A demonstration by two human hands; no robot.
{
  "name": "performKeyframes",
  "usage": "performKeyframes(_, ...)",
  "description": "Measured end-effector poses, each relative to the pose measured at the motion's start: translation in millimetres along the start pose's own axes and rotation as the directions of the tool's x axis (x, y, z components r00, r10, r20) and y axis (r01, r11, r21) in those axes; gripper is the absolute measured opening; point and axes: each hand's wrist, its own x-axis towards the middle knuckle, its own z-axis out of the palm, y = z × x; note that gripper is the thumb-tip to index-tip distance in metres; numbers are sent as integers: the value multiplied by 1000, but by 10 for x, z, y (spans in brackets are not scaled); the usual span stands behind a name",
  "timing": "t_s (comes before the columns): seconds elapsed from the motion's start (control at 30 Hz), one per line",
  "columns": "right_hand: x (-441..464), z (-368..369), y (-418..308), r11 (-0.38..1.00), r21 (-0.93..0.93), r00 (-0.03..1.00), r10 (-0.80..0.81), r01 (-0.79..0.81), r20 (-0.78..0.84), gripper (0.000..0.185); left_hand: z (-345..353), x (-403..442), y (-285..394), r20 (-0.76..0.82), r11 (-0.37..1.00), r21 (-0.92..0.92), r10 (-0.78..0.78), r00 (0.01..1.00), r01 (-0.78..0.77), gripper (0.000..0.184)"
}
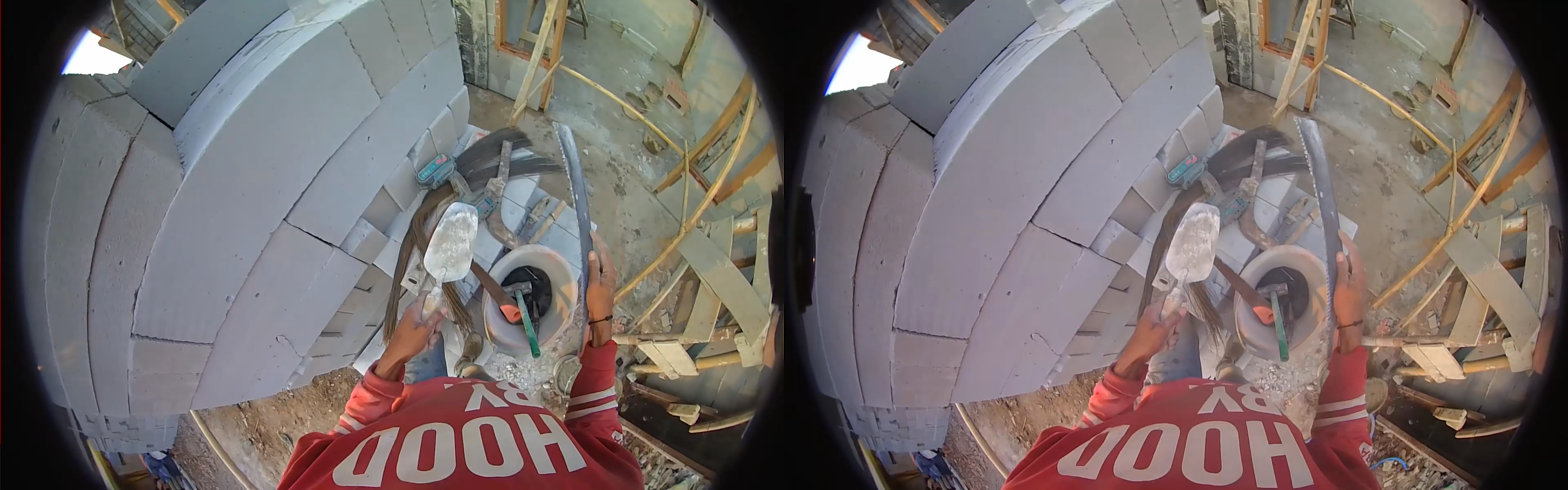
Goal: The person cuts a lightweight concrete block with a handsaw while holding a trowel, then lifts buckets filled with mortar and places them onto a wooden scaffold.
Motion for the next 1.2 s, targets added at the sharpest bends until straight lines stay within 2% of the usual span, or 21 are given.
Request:
performKeyframes(0.07, -500, -119, 1, 931, 278, 972, 222, -236, 80, 39, 269, 212, 70, 121, 999, -5, 48, 991, -48, 28)
performKeyframes(0.13, -931, -260, -141, 894, 326, 951, 293, -308, 95, 36, 556, 366, 126, 229, 997, 80, -38, 973, 21, 29)
performKeyframes(0.2, -1290, -383, -315, 853, 326, 912, 395, -408, 108, 34, 849, 548, 72, 410, 986, 158, -22, 912, -47, 29)
performKeyframes(0.27, -1577, -492, -345, 818, 347, 889, 428, -459, 165, 34, 1167, 585, 109, 502, 971, 231, -72, 862, -54, 28)
performKeyframes(0.3, -1706, -540, -321, 805, 350, 875, 469, -478, 117, 34, 1315, 559, 144, 536, 959, 275, -100, 838, -62, 27)
performKeyframes(0.4, -1971, -680, -141, 848, 227, 873, 488, -479, 20, 33, 1643, 425, 318, 641, 918, 375, -155, 752, -130, 27)
performKeyframes(0.47, -2170, -875, 96, 773, 111, 778, 628, -625, 6, 33, 1755, 395, 298, 704, 842, 448, -125, 699, -300, 30)
performKeyframes(0.5, -2315, -895, 255, 805, 121, 798, 593, -581, -112, 33, 1802, 369, 285, 719, 801, 484, -135, 682, -352, 32)
performKeyframes(0.6, -2441, -1056, 274, 751, 30, 744, 658, -659, -117, 39, 1975, 338, 178, 747, 828, 446, -135, 651, -340, 34)
performKeyframes(0.63, -2505, -992, 311, 750, -19, 743, 650, -661, -160, 50, 2001, 369, 111, 755, 822, 452, -146, 639, -347, 34)
performKeyframes(0.7, -2566, -894, 354, 752, 11, 739, 649, -659, -182, 54, 2053, 455, -17, 824, 674, 403, 27, 566, -619, 36)
performKeyframes(0.73, -2615, -847, 361, 760, 35, 743, 643, -649, -186, 58, 2076, 436, -19, 830, 670, 408, 12, 558, -621, 36)
performKeyframes(0.8, -2748, -970, 563, 769, -5, 747, 620, -639, -239, 57, 2113, 399, -3, 918, 540, 236, 149, 367, -808, 38)
performKeyframes(0.83, -2792, -1081, 669, 737, -18, 707, 640, -675, -300, 58, 2135, 411, -63, 924, 537, 230, 143, 356, -812, 38)
performKeyframes(0.9, -2954, -1197, 868, 696, -64, 661, 644, -715, -386, 58, 2120, 438, -235, 904, 386, 124, 337, 264, -914, 40)
performKeyframes(0.93, -2972, -1155, 892, 698, -64, 661, 641, -713, -390, 58, 2143, 399, -189, 904, 382, 120, 339, 260, -916, 40)
performKeyframes(0.97, -3005, -1107, 881, 687, -49, 646, 652, -725, -397, 57, 2185, 325, -106, 894, 543, 316, 104, 436, -778, 43)
performKeyframes(1.0, -3022, -1067, 848, 686, -38, 641, 657, -727, -396, 57, 2204, 279, -49, 817, 636, 509, -147, 557, -580, 46)
performKeyframes(1.07, -2968, -952, 725, 658, -3, 616, 703, -753, -354, 56, 2232, 268, 5, 827, 644, 509, -183, 531, -572, 61)
performKeyframes(1.13, -3042, -822, 932, 684, 69, 594, 674, -726, -439, 57, 2118, 348, -197, 868, 555, 378, 65, 492, -741, 61)
performKeyframes(1.2, -3224, -695, 1234, 669, 96, 539, 668, -737, -513, 57, 2098, 291, -90, 813, 611, 491, -67, 578, -621, 62)
